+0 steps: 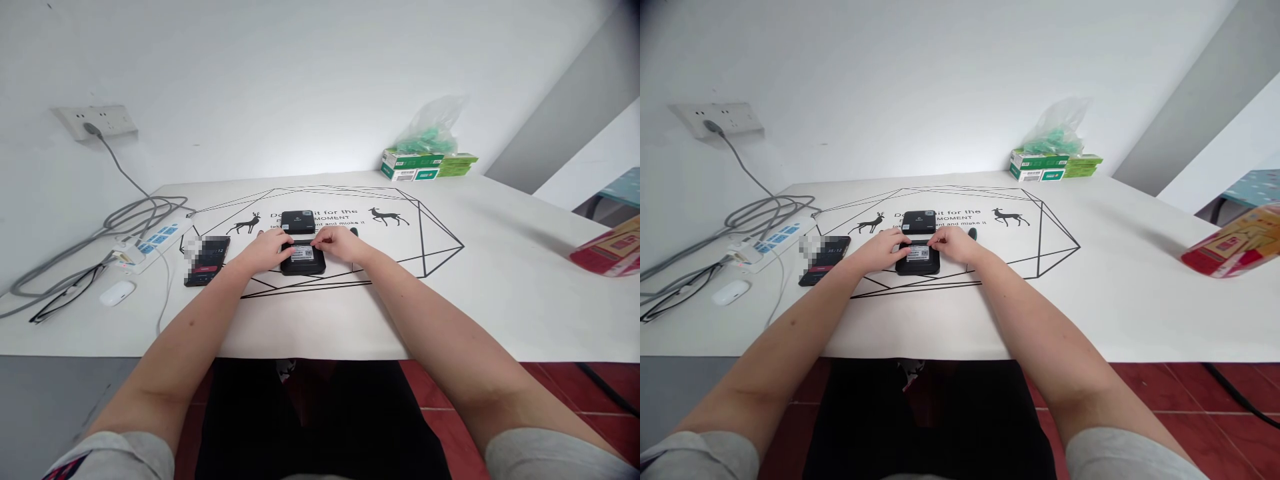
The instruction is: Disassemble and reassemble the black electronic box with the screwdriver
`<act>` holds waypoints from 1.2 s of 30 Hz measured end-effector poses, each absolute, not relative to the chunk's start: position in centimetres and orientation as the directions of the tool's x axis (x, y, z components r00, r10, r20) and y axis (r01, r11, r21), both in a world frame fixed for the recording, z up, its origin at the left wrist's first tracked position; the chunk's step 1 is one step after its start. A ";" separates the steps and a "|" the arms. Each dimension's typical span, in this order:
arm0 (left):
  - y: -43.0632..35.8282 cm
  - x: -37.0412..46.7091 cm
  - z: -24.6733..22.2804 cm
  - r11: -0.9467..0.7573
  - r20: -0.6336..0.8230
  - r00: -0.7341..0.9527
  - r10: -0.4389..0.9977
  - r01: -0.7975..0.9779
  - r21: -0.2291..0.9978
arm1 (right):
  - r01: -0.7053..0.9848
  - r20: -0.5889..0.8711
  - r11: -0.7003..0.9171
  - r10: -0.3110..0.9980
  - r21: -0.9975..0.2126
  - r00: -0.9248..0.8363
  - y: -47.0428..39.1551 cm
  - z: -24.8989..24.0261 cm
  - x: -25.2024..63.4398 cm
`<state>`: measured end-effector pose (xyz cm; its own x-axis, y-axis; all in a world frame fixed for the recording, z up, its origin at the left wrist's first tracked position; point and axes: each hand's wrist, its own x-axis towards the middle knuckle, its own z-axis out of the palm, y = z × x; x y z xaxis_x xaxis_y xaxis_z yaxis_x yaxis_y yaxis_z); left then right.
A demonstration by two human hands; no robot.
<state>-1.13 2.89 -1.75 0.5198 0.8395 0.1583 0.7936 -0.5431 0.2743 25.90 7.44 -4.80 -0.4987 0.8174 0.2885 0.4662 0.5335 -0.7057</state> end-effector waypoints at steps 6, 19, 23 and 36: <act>2.7 -1.3 -1.9 -0.494 0.025 0.517 0.856 0.801 0.338 | 0.491 0.264 0.551 0.802 -0.675 -0.536 7.1 -4.1 26.3; 1.2 0.3 -1.1 -0.459 -0.058 0.507 0.860 0.817 0.349 | 0.906 -0.072 -0.145 0.989 -0.397 0.126 6.2 -1.7 28.1; 1.1 0.7 -1.6 -0.505 0.021 0.538 0.843 0.777 0.376 | 0.875 -0.047 -0.097 0.995 -0.474 0.085 6.4 -1.9 28.2; 1.7 1.2 -3.0 -0.532 0.004 0.578 0.816 0.748 0.398 | 0.492 0.605 0.500 0.793 -0.712 0.071 7.2 -3.0 27.4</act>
<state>1.20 1.66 -3.04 0.5782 0.8159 0.0038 0.7477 -0.5318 0.3977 27.35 7.16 -3.02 0.0707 0.7927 0.6055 0.4924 0.5001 -0.7123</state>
